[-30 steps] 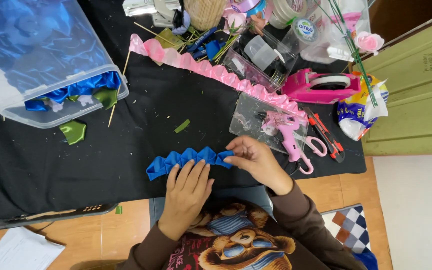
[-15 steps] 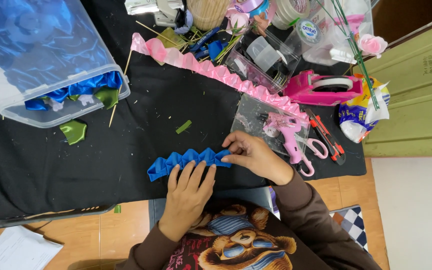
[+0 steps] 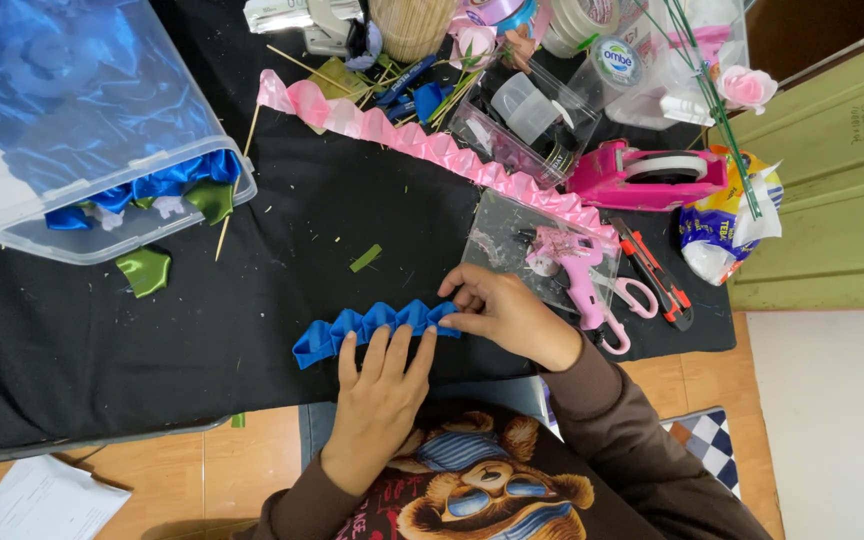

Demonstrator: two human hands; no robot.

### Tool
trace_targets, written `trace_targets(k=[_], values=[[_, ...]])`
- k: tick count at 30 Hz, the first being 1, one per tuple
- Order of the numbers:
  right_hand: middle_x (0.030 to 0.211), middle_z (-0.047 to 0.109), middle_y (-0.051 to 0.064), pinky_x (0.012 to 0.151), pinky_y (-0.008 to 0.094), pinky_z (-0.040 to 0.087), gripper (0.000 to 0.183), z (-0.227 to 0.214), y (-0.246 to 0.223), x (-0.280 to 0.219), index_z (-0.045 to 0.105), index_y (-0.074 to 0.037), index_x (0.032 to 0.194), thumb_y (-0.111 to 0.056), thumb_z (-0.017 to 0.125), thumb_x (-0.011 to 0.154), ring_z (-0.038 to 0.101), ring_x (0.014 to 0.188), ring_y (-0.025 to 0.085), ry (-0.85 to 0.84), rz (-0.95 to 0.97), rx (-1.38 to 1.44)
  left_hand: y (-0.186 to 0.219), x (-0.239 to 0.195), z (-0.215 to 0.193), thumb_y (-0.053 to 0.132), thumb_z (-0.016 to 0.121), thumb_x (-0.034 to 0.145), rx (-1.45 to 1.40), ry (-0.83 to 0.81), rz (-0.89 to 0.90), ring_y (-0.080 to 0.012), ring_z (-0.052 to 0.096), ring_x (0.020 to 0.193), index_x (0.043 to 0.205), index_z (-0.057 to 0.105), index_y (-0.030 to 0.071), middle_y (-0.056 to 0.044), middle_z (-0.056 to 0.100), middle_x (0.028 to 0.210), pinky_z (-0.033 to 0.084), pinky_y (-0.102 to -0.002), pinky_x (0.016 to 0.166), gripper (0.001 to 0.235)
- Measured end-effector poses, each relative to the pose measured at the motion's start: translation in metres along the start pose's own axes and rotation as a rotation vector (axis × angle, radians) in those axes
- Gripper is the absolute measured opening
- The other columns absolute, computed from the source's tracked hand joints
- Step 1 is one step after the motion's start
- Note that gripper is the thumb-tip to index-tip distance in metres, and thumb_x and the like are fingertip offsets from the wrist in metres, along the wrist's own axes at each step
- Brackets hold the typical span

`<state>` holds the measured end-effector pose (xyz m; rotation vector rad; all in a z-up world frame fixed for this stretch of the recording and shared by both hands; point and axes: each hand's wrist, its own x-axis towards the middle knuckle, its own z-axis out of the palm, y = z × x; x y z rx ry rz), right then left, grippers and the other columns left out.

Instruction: The person uses a pink hot glue gun to attach blue ruffled fabric pieces to a black fabric strip. They repeatedly pick up blue ruffles from a plastic container, apply glue, and press the pieces onto the strip to form a continuous ruffled edge.

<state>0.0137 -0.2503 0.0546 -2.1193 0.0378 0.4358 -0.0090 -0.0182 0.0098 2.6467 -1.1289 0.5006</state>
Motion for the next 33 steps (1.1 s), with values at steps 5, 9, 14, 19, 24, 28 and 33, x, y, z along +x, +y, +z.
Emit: trace_targets(k=[5, 9, 14, 19, 24, 28, 33], values=[[0.084, 0.070, 0.004, 0.067, 0.029, 0.057, 0.032, 0.002, -0.004, -0.004, 0.063, -0.011, 0.117, -0.018, 0.079, 0.091, 0.068, 0.071, 0.014, 0.039, -0.001, -0.063, 0.002, 0.001, 0.001, 0.033, 0.065, 0.093, 0.000, -0.013, -0.010, -0.0250, 0.056, 0.122, 0.135, 0.064, 0.026, -0.004, 0.060, 0.128, 0.035, -0.055, 0.112, 0.043], [0.100, 0.062, 0.006, 0.068, 0.027, 0.056, 0.028, 0.013, -0.007, -0.024, 0.065, -0.010, 0.123, -0.023, 0.069, 0.098, 0.063, 0.079, 0.015, 0.354, -0.181, -0.224, 0.005, 0.005, -0.002, 0.031, 0.066, 0.092, 0.013, 0.014, -0.049, -0.0231, 0.057, 0.120, 0.131, 0.066, 0.027, -0.002, 0.060, 0.126, 0.033, -0.053, 0.113, 0.039], [0.111, 0.063, 0.012, 0.089, 0.039, 0.054, 0.018, 0.029, 0.001, -0.050, 0.073, -0.009, 0.115, -0.014, 0.070, 0.098, 0.065, 0.099, 0.029, 0.434, -0.445, -0.433, 0.006, 0.006, -0.003, 0.030, 0.064, 0.093, -0.001, 0.017, -0.052, -0.0238, 0.057, 0.120, 0.131, 0.067, 0.027, -0.002, 0.061, 0.125, 0.030, -0.054, 0.114, 0.038], [0.131, 0.061, 0.014, 0.095, 0.045, 0.051, 0.027, 0.036, 0.025, -0.058, 0.070, -0.015, 0.128, -0.013, 0.066, 0.101, 0.061, 0.114, 0.034, 0.401, -0.428, -0.596, 0.006, 0.006, -0.003, 0.030, 0.067, 0.092, -0.008, 0.012, -0.064, -0.0230, 0.059, 0.118, 0.132, 0.064, 0.030, -0.001, 0.062, 0.122, 0.030, -0.055, 0.113, 0.040], [0.133, 0.060, 0.014, 0.093, 0.047, 0.050, 0.033, 0.035, 0.031, -0.059, 0.068, -0.018, 0.131, -0.006, 0.057, 0.103, 0.061, 0.114, 0.034, 0.396, -0.430, -0.633, 0.005, 0.008, -0.008, 0.030, 0.069, 0.093, -0.059, -0.005, -0.089, -0.0222, 0.058, 0.118, 0.142, 0.058, 0.028, 0.000, 0.062, 0.123, 0.029, -0.055, 0.114, 0.051], [0.135, 0.059, 0.015, 0.092, 0.047, 0.049, 0.037, 0.038, 0.034, -0.062, 0.066, -0.017, 0.135, -0.004, 0.058, 0.102, 0.060, 0.114, 0.034, 0.392, -0.451, -0.612, 0.008, 0.010, -0.006, 0.025, 0.071, 0.087, -0.020, 0.005, -0.086, -0.0226, 0.059, 0.116, 0.140, 0.061, 0.030, -0.002, 0.062, 0.121, 0.030, -0.055, 0.113, 0.053], [0.137, 0.060, 0.015, 0.095, 0.047, 0.048, 0.038, 0.043, 0.040, -0.063, 0.066, -0.019, 0.135, -0.005, 0.059, 0.101, 0.060, 0.116, 0.035, 0.396, -0.449, -0.668, 0.010, 0.008, 0.000, 0.031, 0.069, 0.088, 0.002, -0.016, -0.078, -0.0255, 0.058, 0.118, 0.132, 0.067, 0.028, -0.003, 0.061, 0.125, 0.030, -0.058, 0.114, 0.045]])
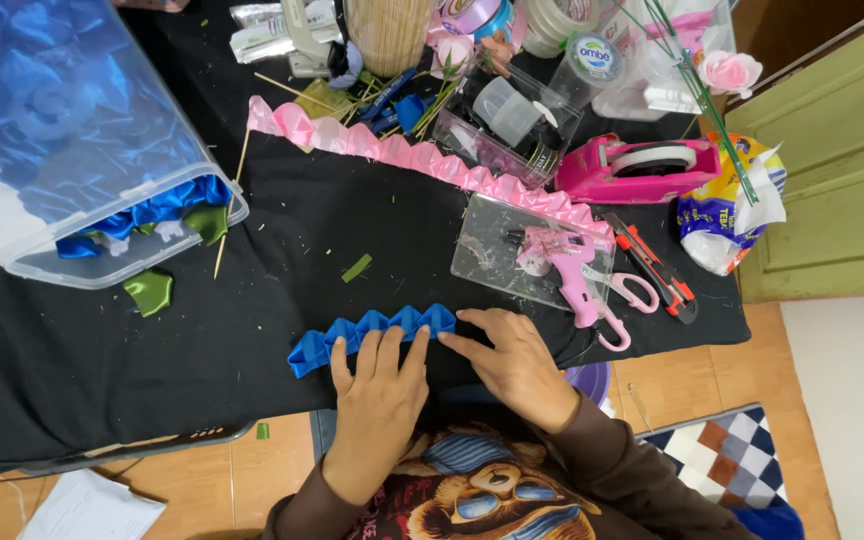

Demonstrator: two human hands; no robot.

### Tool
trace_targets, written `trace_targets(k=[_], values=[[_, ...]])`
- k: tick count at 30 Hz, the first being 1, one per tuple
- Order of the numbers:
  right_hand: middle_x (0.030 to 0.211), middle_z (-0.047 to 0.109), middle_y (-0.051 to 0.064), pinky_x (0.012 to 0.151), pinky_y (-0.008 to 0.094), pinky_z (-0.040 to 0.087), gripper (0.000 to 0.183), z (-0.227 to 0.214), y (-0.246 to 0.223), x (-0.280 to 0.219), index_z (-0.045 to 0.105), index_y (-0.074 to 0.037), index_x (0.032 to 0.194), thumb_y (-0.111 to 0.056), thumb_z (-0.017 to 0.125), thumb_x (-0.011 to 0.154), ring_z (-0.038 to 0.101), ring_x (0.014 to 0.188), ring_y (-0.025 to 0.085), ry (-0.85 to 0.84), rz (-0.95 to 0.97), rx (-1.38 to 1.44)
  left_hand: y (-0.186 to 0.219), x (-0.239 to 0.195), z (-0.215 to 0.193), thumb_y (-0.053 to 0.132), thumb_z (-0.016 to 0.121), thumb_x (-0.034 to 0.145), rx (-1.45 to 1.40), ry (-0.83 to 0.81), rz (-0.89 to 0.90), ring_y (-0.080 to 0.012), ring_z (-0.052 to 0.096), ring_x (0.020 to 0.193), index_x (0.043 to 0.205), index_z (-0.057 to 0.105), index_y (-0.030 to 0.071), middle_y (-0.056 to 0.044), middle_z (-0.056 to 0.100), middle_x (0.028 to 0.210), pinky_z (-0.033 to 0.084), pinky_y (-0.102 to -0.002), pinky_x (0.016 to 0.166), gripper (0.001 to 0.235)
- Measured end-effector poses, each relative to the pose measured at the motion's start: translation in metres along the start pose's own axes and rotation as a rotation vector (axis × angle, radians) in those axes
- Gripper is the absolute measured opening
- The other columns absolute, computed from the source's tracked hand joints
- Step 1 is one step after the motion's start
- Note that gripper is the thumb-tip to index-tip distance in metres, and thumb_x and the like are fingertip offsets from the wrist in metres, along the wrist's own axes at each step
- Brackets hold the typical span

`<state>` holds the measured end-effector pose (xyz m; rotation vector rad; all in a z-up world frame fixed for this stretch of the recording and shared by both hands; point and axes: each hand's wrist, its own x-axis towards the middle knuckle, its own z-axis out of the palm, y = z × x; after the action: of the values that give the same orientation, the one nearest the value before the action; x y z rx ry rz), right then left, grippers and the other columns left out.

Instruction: The person uses a pink hot glue gun to attach blue ruffled fabric pieces to a black fabric strip. They repeatedly pick up blue ruffles from a plastic container, apply glue, and press the pieces onto the strip to form a continuous ruffled edge.

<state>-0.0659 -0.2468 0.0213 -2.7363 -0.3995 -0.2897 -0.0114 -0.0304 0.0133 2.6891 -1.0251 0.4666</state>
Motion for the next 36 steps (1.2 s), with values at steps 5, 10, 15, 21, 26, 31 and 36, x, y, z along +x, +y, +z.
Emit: trace_targets(k=[5, 10, 15, 21, 26, 31, 36], values=[[0.136, 0.061, 0.014, 0.095, 0.045, 0.047, 0.040, -0.007, 0.001, 0.000, 0.065, -0.016, 0.135, -0.001, 0.055, 0.099, 0.061, 0.117, 0.033, 0.025, 0.015, 0.107, 0.000, 0.004, -0.004, 0.031, 0.071, 0.088, 0.011, 0.008, -0.011, -0.0239, 0.059, 0.116, 0.135, 0.063, 0.029, -0.001, 0.063, 0.122, 0.030, -0.057, 0.113, 0.047], [0.131, 0.062, 0.015, 0.091, 0.044, 0.047, 0.037, -0.007, 0.000, 0.001, 0.065, -0.012, 0.131, 0.001, 0.055, 0.098, 0.062, 0.111, 0.032, 0.045, 0.050, 0.152, -0.007, 0.012, -0.015, 0.027, 0.072, 0.090, -0.137, -0.030, -0.065, -0.0220, 0.059, 0.110, 0.136, 0.062, 0.025, 0.002, 0.062, 0.111, 0.034, -0.060, 0.108, 0.047], [0.126, 0.063, 0.015, 0.092, 0.042, 0.052, 0.032, -0.005, -0.004, 0.006, 0.064, -0.008, 0.131, 0.002, 0.058, 0.101, 0.065, 0.111, 0.031, 0.161, 0.005, 0.171, -0.016, 0.014, -0.019, 0.032, 0.063, 0.098, -0.445, -0.107, -0.127, -0.0264, 0.056, 0.119, 0.136, 0.065, 0.027, -0.005, 0.060, 0.128, 0.025, -0.065, 0.109, 0.038], [0.138, 0.057, 0.015, 0.095, 0.048, 0.049, 0.056, 0.006, 0.003, 0.004, 0.057, -0.019, 0.144, 0.005, 0.060, 0.094, 0.060, 0.114, 0.034, 0.058, 0.031, 0.086, -0.006, 0.010, -0.014, 0.037, 0.067, 0.096, -0.218, -0.026, -0.061, -0.0276, 0.054, 0.126, 0.127, 0.067, 0.028, -0.006, 0.057, 0.137, 0.028, -0.067, 0.108, 0.033], [0.137, 0.059, 0.013, 0.093, 0.047, 0.047, 0.049, 0.013, 0.005, 0.004, 0.062, -0.019, 0.139, 0.001, 0.060, 0.095, 0.059, 0.116, 0.033, 0.070, 0.038, 0.058, -0.006, 0.004, -0.016, 0.053, 0.065, 0.095, -0.006, -0.017, -0.021, -0.0258, 0.052, 0.134, 0.129, 0.066, 0.034, -0.004, 0.055, 0.146, 0.028, -0.064, 0.112, 0.039], [0.135, 0.060, 0.012, 0.094, 0.047, 0.047, 0.049, 0.013, 0.006, 0.004, 0.063, -0.019, 0.138, 0.002, 0.060, 0.094, 0.060, 0.115, 0.033, 0.072, 0.040, 0.070, -0.012, -0.001, -0.016, 0.040, 0.065, 0.096, -0.353, -0.060, -0.069, -0.0313, 0.044, 0.143, 0.124, 0.070, 0.032, -0.004, 0.053, 0.149, 0.017, -0.074, 0.110, 0.030], [0.130, 0.062, 0.011, 0.093, 0.045, 0.048, 0.044, 0.008, 0.003, 0.008, 0.065, -0.015, 0.135, 0.003, 0.062, 0.095, 0.061, 0.112, 0.031, 0.092, 0.051, 0.100, -0.013, 0.004, -0.018, 0.023, 0.071, 0.097, -0.445, 0.143, -0.099, -0.0194, 0.062, 0.122, 0.120, 0.073, 0.019, 0.008, 0.073, 0.121, 0.017, -0.055, 0.117, 0.023]])
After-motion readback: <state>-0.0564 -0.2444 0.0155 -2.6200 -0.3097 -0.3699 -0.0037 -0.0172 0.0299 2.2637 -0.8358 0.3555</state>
